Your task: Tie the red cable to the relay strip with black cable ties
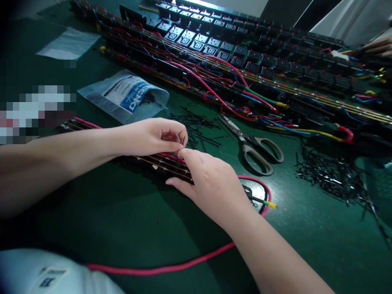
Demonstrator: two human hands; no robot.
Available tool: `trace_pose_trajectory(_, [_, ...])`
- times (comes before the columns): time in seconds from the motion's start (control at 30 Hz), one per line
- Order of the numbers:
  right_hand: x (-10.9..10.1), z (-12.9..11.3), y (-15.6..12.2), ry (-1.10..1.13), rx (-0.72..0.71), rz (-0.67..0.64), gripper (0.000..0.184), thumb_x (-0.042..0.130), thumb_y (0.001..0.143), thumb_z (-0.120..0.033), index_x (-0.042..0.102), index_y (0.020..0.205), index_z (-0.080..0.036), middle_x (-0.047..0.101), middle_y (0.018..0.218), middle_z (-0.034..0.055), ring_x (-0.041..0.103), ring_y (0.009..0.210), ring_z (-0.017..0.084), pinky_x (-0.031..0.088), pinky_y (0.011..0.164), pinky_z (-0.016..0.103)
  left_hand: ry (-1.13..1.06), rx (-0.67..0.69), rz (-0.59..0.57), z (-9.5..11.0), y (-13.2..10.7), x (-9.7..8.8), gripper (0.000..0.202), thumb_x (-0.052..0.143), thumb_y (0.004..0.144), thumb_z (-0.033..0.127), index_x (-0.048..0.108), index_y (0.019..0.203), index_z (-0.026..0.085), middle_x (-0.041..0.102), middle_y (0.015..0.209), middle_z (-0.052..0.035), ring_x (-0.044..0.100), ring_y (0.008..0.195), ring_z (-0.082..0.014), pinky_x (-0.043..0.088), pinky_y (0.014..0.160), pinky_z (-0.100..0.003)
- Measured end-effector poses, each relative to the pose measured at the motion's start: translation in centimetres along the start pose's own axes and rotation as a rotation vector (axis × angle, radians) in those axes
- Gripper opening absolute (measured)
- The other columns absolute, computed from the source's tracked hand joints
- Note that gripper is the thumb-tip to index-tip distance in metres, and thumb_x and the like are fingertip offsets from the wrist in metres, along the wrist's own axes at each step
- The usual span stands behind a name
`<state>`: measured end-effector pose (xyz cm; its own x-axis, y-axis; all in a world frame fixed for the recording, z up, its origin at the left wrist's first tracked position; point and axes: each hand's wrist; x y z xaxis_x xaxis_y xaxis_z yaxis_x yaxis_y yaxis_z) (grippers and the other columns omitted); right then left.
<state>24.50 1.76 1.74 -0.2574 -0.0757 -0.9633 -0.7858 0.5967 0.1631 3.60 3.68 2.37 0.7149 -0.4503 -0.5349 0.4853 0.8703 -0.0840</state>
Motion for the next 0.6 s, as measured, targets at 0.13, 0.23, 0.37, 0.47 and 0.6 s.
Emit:
trace_pose_trajectory(0.13, [-0.11,0.05,-0.11,0.052,0.002,-0.014,0.042,0.068,0.087,-0.043,0.059,0.118,-0.017,0.073,0.101,0.0082,0.07,0.085,0.027,0.051,0.064,0.035,0.049,0.0,0.006,0.06,-0.16,0.0,0.007,0.055,0.086,0.02,0.062,0.086,0.019,0.061,0.075,0.0045,0.054,0.067,-0.0092,0.04,0.064,-0.021])
trace_pose_trajectory(0.23, [-0.23,0.09,-0.14,0.085,0.012,-0.032,0.042,0.068,0.088,-0.042,0.058,0.121,-0.019,0.073,0.104,0.0085,0.07,0.088,0.026,0.052,0.066,0.035,0.056,-0.012,-0.001,0.11,-0.2,0.01,0.007,0.054,0.086,0.021,0.061,0.087,0.02,0.061,0.074,0.0045,0.054,0.066,-0.0096,0.039,0.063,-0.021])
trace_pose_trajectory(0.37, [-0.35,0.19,-0.07,0.069,0.011,-0.043,0.041,0.065,0.089,-0.043,0.058,0.122,-0.019,0.073,0.104,0.0095,0.07,0.086,0.026,0.05,0.065,0.034,0.047,-0.037,0.008,0.1,-0.17,0.05,0.008,0.053,0.086,0.021,0.061,0.088,0.02,0.059,0.074,0.0042,0.054,0.066,-0.01,0.039,0.061,-0.02])
trace_pose_trajectory(0.47, [-0.34,0.26,-0.05,0.049,-0.009,-0.026,0.04,0.064,0.09,-0.043,0.059,0.121,-0.018,0.072,0.101,0.0089,0.069,0.084,0.025,0.049,0.063,0.033,0.046,-0.045,-0.001,0.07,-0.13,0.02,0.009,0.052,0.087,0.021,0.061,0.089,0.021,0.06,0.074,0.004,0.055,0.068,-0.0104,0.04,0.062,-0.02])
trace_pose_trajectory(0.6, [-0.33,0.27,-0.13,0.042,-0.016,-0.035,0.04,0.065,0.09,-0.044,0.059,0.118,-0.017,0.071,0.097,0.0076,0.068,0.081,0.025,0.048,0.061,0.033,0.033,-0.058,-0.019,0.06,-0.07,-0.01,0.009,0.052,0.088,0.024,0.06,0.09,0.021,0.061,0.075,0.0044,0.056,0.068,-0.0107,0.041,0.062,-0.02])
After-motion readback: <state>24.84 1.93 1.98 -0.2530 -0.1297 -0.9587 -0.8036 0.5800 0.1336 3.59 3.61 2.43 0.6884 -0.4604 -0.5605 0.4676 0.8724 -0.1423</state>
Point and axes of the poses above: each hand's wrist, its own y-axis towards the middle knuckle, its own x-axis out of the palm, z = x × y
